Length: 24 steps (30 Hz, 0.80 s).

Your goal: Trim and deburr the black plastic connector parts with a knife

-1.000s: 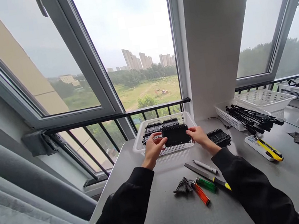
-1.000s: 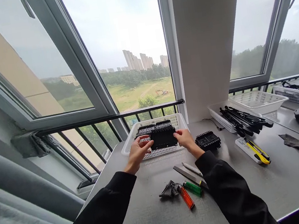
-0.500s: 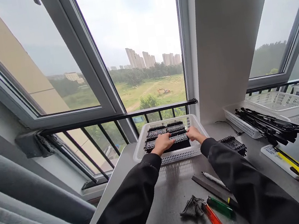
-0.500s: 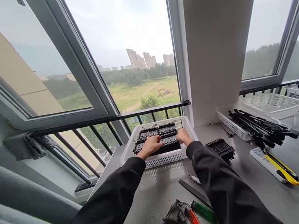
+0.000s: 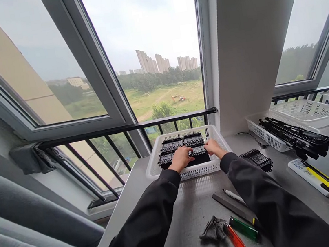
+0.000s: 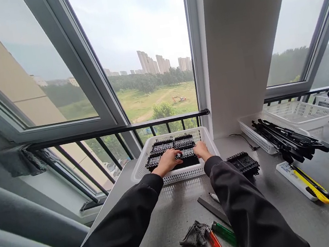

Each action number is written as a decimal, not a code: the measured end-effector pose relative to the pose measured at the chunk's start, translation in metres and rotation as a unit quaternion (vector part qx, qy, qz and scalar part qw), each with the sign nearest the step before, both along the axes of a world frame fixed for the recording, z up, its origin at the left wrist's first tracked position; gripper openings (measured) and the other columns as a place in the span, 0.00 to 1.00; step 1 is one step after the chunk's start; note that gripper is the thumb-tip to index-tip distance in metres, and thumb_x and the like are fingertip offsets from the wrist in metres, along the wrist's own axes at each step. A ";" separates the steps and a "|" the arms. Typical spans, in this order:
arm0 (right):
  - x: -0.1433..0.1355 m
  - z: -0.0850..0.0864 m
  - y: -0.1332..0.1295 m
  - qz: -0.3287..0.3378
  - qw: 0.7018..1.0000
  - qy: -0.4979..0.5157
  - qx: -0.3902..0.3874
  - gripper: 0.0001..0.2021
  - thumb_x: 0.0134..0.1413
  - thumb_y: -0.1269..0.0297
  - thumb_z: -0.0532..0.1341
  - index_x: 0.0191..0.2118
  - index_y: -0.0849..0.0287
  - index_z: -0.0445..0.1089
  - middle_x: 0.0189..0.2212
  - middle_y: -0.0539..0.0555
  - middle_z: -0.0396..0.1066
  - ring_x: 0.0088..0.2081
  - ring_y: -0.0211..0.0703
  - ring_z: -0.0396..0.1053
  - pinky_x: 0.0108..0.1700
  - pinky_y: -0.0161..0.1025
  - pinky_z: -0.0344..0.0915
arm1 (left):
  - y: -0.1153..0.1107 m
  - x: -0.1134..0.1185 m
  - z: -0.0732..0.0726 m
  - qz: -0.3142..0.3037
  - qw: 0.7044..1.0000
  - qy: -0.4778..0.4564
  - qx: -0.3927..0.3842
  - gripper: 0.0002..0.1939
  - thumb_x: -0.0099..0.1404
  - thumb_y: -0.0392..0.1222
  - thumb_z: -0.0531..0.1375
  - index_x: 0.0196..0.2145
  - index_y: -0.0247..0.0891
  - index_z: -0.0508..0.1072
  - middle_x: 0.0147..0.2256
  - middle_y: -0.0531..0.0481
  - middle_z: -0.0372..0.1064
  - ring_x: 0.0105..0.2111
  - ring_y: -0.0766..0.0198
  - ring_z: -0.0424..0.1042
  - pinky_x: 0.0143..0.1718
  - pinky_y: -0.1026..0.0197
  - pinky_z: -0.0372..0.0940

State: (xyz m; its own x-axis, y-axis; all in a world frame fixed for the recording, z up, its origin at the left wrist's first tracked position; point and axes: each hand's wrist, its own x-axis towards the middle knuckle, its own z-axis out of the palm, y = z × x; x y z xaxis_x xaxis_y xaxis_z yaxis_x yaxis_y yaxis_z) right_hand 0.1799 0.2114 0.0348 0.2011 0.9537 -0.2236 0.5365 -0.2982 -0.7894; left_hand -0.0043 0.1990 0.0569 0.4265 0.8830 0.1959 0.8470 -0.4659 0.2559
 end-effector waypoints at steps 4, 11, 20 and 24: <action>0.007 0.017 -0.018 0.015 0.995 -0.046 0.089 0.14 0.63 0.60 0.59 0.50 0.61 0.69 0.49 0.58 0.70 0.46 0.47 0.70 0.47 0.47 0.69 | -0.016 -0.008 0.021 0.001 0.999 -0.028 0.029 0.19 0.53 0.43 0.67 0.44 0.40 0.78 0.40 0.43 0.74 0.46 0.47 0.69 0.48 0.52 0.62; 0.089 0.059 -0.088 0.040 0.958 -0.161 0.235 0.17 0.61 0.67 0.52 0.49 0.59 0.74 0.42 0.57 0.77 0.43 0.45 0.73 0.45 0.36 0.64 | -0.118 -0.051 0.048 0.019 0.973 -0.213 0.083 0.14 0.62 0.46 0.57 0.43 0.42 0.76 0.45 0.46 0.74 0.48 0.52 0.70 0.49 0.53 0.64; 0.174 0.010 -0.181 0.135 0.923 -0.319 0.166 0.25 0.38 0.81 0.59 0.45 0.57 0.78 0.46 0.57 0.76 0.50 0.49 0.70 0.52 0.37 0.60 | -0.251 -0.065 -0.005 0.071 0.953 -0.293 0.036 0.14 0.60 0.51 0.58 0.40 0.47 0.76 0.40 0.47 0.75 0.40 0.53 0.72 0.37 0.56 0.66; 0.171 -0.003 -0.189 0.127 0.907 -0.361 0.178 0.21 0.47 0.79 0.58 0.46 0.56 0.76 0.46 0.58 0.75 0.51 0.47 0.69 0.53 0.39 0.57 | -0.254 -0.043 -0.013 0.054 0.951 -0.301 0.050 0.14 0.60 0.49 0.57 0.40 0.44 0.76 0.40 0.47 0.75 0.40 0.54 0.72 0.36 0.56 0.66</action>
State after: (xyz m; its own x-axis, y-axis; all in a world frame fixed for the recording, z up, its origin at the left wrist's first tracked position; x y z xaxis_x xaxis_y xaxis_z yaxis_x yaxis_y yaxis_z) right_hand 0.3511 0.0221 0.0314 -0.0643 0.9757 0.2095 0.9673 0.1126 -0.2271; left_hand -0.0473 -0.0547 0.0444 0.1182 0.8800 0.4601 0.6060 -0.4310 0.6686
